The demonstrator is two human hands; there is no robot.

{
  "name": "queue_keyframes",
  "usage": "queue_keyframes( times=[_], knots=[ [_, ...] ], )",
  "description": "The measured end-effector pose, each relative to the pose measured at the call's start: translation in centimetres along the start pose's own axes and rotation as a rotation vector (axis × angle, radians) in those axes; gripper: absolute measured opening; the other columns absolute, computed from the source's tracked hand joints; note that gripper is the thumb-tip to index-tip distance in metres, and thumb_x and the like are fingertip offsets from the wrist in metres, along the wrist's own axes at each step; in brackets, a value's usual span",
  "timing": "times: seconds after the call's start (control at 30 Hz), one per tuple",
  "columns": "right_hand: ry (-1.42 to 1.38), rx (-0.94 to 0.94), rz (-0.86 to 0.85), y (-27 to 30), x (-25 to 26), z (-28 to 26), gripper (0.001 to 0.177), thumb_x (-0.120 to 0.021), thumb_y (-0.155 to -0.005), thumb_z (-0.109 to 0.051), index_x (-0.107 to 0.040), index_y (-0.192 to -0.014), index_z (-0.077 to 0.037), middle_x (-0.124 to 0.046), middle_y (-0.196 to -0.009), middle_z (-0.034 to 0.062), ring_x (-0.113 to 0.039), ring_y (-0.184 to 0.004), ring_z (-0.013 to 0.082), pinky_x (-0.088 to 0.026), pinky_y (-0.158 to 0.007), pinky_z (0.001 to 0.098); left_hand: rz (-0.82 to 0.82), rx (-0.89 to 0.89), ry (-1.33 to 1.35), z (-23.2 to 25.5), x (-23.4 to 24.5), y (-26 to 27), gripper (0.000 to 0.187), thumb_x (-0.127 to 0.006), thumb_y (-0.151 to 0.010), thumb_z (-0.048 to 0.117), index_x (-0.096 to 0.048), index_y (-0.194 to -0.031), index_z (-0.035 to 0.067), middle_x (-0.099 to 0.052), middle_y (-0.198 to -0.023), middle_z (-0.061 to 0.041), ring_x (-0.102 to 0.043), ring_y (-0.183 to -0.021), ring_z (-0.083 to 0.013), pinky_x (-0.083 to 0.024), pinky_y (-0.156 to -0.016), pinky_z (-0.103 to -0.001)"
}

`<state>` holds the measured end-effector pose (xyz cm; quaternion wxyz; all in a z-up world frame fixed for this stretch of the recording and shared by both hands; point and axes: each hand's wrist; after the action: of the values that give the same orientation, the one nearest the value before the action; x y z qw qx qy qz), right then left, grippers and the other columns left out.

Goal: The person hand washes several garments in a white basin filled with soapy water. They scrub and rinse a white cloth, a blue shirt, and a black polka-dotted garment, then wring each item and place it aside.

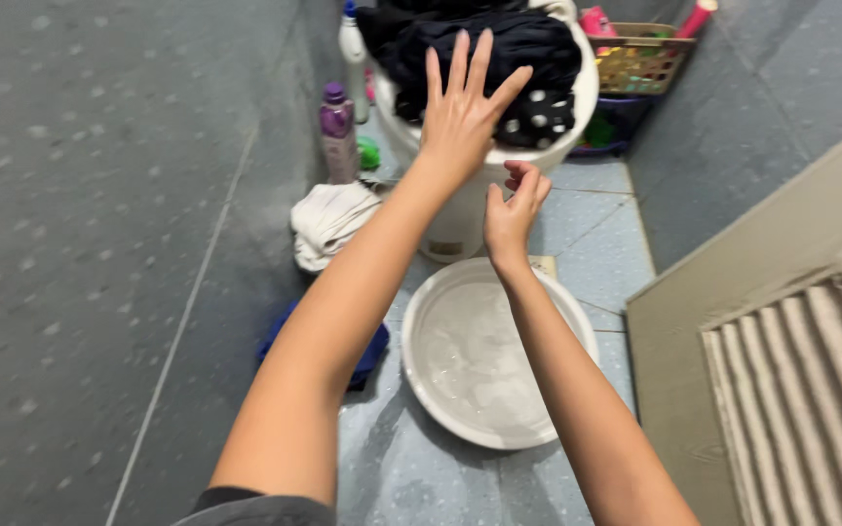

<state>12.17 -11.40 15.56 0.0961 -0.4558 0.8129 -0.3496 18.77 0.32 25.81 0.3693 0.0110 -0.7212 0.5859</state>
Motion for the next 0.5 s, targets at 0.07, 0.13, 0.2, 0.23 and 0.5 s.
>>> queue_keyframes(
  times=[0.07,0.13,0.2,0.23,0.5],
  knots=[
    [-0.01,-0.004,-0.007,-1.1,1.7,0.2,0.039,-0.068,-0.086,0.001,-0.057,-0.122,-0.005,-0.048,-0.119,0.0143,-0.054,-0.105,0.0255,-0.048,-0.097,0.0377,0.019,-0.059,-0.112,0.2,-2.0,-2.5,0.082,-0.073,-0.076,0.015,-0.047,-0.148,0.044,-0.031,-0.157,-0.025,-0.031,-0.14,-0.0554,-0.019,-0.107,-0.08],
    [0.013,-0.057,-0.022,-1.3,3.2,0.9,0.036,-0.067,-0.087,0.0,-0.057,-0.121,-0.005,-0.047,-0.12,0.0142,-0.054,-0.104,0.025,-0.048,-0.095,0.0371,0.032,-0.02,-0.234,0.1,-3.6,-3.8,0.075,-0.071,-0.084,0.018,-0.046,-0.145,0.054,-0.037,-0.151,-0.023,-0.037,-0.133,-0.054,-0.023,-0.102,-0.082],
    [0.012,-0.121,-0.036,-1.1,4.6,2.1,0.034,-0.066,-0.088,-0.001,-0.057,-0.121,-0.006,-0.046,-0.121,0.0136,-0.054,-0.105,0.0238,-0.048,-0.094,0.0363,-0.015,-0.023,-0.276,-0.4,-4.6,-4.3,0.065,-0.068,-0.092,0.02,-0.049,-0.143,0.057,-0.043,-0.146,-0.022,-0.042,-0.125,-0.0515,-0.029,-0.097,-0.078],
    [0.0,-0.16,-0.044,-0.7,5.2,2.7,0.034,-0.066,-0.089,-0.001,-0.057,-0.121,-0.006,-0.046,-0.123,0.013,-0.054,-0.105,0.0229,-0.049,-0.094,0.0357,-0.071,-0.045,-0.257,-0.8,-4.8,-4.2,0.059,-0.066,-0.096,0.019,-0.053,-0.142,0.055,-0.046,-0.143,-0.023,-0.045,-0.122,-0.0496,-0.033,-0.096,-0.074],
    [-0.722,-0.731,-0.17,0.4,6.9,4.9,0.054,-0.058,-0.098,-0.04,-0.045,-0.139,-0.008,-0.048,-0.141,0.0205,-0.053,-0.122,0.0305,-0.047,-0.099,0.0452,0.172,-0.237,-0.129,0.5,-0.4,-2.0,0.024,-0.065,-0.088,0.018,-0.066,-0.111,0.025,-0.056,-0.113,-0.014,-0.053,-0.099,-0.0337,-0.043,-0.076,-0.049]
  ],
)
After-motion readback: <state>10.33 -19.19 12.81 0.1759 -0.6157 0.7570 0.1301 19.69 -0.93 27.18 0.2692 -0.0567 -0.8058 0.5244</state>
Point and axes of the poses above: each hand's wrist, its own y-axis away from the middle knuckle, its own x-axis out of the back of the hand, z = x × y
